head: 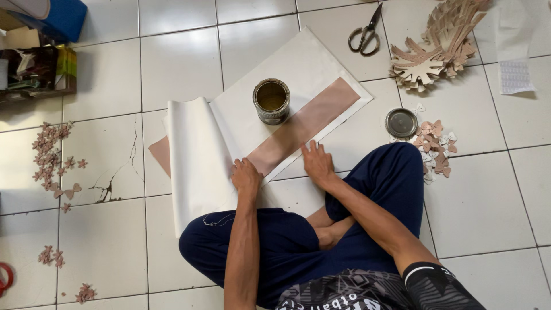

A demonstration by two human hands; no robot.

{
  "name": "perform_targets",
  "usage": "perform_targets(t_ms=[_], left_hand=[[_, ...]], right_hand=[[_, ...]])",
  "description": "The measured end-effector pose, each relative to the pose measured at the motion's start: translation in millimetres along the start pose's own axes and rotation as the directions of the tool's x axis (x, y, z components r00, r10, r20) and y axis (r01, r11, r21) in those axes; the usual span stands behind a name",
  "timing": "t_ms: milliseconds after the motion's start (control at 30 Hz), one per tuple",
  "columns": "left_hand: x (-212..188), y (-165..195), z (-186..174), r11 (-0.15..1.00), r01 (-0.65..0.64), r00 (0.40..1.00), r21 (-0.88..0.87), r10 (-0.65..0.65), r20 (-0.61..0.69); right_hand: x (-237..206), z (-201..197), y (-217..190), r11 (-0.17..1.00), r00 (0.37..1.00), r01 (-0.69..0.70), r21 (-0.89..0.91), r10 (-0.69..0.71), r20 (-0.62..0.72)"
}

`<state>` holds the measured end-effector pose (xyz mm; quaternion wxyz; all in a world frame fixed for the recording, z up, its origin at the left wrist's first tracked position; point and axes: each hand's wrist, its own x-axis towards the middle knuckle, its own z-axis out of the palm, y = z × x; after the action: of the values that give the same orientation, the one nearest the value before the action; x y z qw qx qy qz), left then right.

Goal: The person sits on the floor and assembles shoe components. They cut a strip of white fabric with scissors, then apply glue from a can to a pink fabric piece and press it onto the white fabric. The person also handles small decorative cutouts and shoe parts.

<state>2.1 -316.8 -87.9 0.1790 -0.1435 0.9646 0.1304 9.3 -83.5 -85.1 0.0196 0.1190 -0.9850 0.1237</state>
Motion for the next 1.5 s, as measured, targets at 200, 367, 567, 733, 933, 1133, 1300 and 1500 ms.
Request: perform_targets(t_ms=[200, 367, 567, 733, 933, 1133, 1300, 1500], left_hand=[[-0.6, -0.9, -2.7, 0.989, -0.083, 0.978, -0.122, 0.058, -0.2], [38.8, 41.8, -29.1, 0.71, -0.539, 0.787, -0.453, 0.233, -0.572], [81.8, 96.8, -65.3, 0.419, -0.584, 0.809, -0.695, 0.223, -0.545], [47.9, 83.7, -60.6, 0.471, -0.778, 0.605, -0.416, 0.383, -0.698], [1.5, 68.9, -64.0, 0.426, -0.863, 0.463, -0.271, 0.452, -0.762], [-28.3, 64.7, -61.1, 0.524, -0.843, 0.413, -0.121, 0.487, -0.769], [-39.6, 61.6, -53.9, 0.518, -0.846, 0.442, -0.127, 0.549, -0.709], [-38.5, 61.1, -51.4, 0.496, -0.847, 0.459, -0.191, 0.5, -0.735]], right_hand=[[33.2, -29.0, -15.0, 0.868, 0.985, -0.04, 0.494, 0.117, -0.127], [100.9, -74.9, -14.2, 0.841, 0.965, 0.066, 0.537, 0.083, -0.249], [137.4, -100.3, -14.0, 0.855, 0.968, 0.197, 0.48, -0.091, -0.235], [115.0, -98.2, -3.4, 0.851, 0.944, 0.322, 0.414, -0.253, -0.213], [100.3, -69.4, -15.6, 0.882, 0.911, 0.389, 0.267, -0.411, 0.03], [100.2, -46.6, -21.9, 0.932, 0.886, 0.337, 0.135, -0.362, 0.29], [90.1, -40.6, -18.8, 0.853, 0.871, 0.481, 0.205, -0.491, -0.002], [77.0, -61.4, -25.0, 0.926, 0.936, 0.31, 0.215, -0.337, 0.101]])
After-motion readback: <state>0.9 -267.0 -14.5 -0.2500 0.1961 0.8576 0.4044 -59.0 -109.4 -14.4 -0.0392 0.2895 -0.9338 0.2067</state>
